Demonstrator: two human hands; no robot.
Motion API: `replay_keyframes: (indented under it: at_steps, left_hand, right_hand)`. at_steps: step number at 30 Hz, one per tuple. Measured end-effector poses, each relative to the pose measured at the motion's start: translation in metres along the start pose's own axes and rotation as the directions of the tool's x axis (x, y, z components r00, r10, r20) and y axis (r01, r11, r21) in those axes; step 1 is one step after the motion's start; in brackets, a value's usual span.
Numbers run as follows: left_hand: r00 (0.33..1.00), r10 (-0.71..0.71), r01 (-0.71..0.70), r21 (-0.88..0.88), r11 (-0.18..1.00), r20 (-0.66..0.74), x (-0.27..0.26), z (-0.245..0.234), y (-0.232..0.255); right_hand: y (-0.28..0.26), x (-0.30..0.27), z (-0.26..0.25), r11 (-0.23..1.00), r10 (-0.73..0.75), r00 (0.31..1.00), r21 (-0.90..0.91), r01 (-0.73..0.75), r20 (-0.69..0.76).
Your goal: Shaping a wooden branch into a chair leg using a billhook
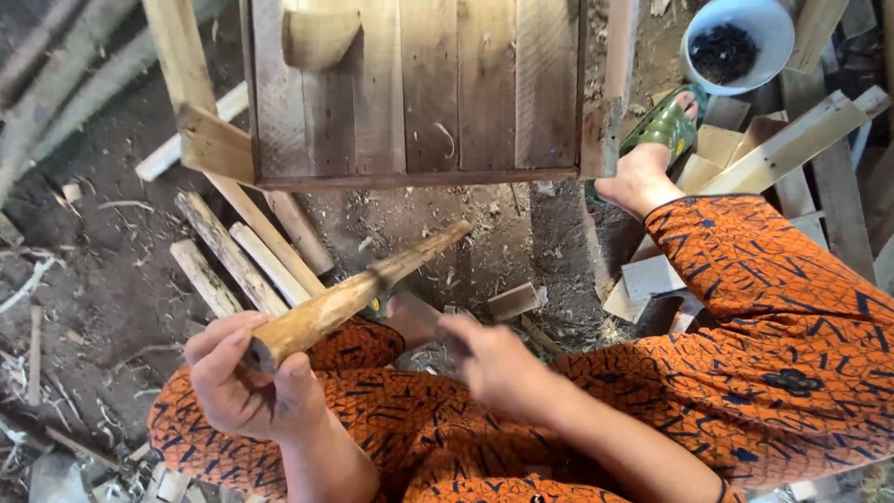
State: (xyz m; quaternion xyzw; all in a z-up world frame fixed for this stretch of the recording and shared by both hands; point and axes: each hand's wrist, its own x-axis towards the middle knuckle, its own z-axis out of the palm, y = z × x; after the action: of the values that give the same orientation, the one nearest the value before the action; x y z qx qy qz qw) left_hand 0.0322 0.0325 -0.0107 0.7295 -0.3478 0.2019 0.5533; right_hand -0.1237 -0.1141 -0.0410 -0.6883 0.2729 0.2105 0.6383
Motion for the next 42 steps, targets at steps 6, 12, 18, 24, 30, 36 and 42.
replay_keyframes:
  at_steps: [6,12,18,24,30,36,42]
  left_hand:
    - [0.998,-0.006,0.010,-0.066,0.998,0.065,0.001,0.002,0.006]
    - [0.999,-0.012,0.015,-0.083,0.996,0.035,-0.003,0.005,0.000]
    - [0.994,0.047,-0.030,-0.168,0.985,0.095,-0.003,0.002,-0.001]
    - [0.996,0.000,0.020,-0.221,0.975,0.093,-0.003,0.005,-0.011]
    - [0.998,0.026,-0.013,-0.222,0.975,0.057,0.004,0.012,-0.010]
    - [0.999,0.035,-0.034,-0.035,0.999,0.028,0.000,0.011,-0.004]
    - [1.000,0.017,-0.014,-0.143,0.990,0.018,0.000,0.012,-0.006]
  right_hand:
    - [0.021,0.011,0.011,0.830,-0.556,0.821,-0.027,0.558,-0.129]
    - [0.021,0.020,0.004,0.986,0.090,0.992,-0.135,-0.101,-0.086]
    - [0.010,-0.011,0.010,0.945,-0.312,0.948,0.085,0.317,-0.067]
    - [0.081,0.074,-0.004,0.996,-0.029,0.994,0.076,0.037,-0.103]
    - [0.091,0.065,-0.002,0.964,0.211,0.975,0.149,-0.218,0.062]
    - [0.015,-0.003,0.009,0.975,-0.191,0.966,-0.145,0.167,-0.174]
    - [-0.006,-0.016,0.005,0.913,-0.406,0.914,-0.040,0.405,-0.002]
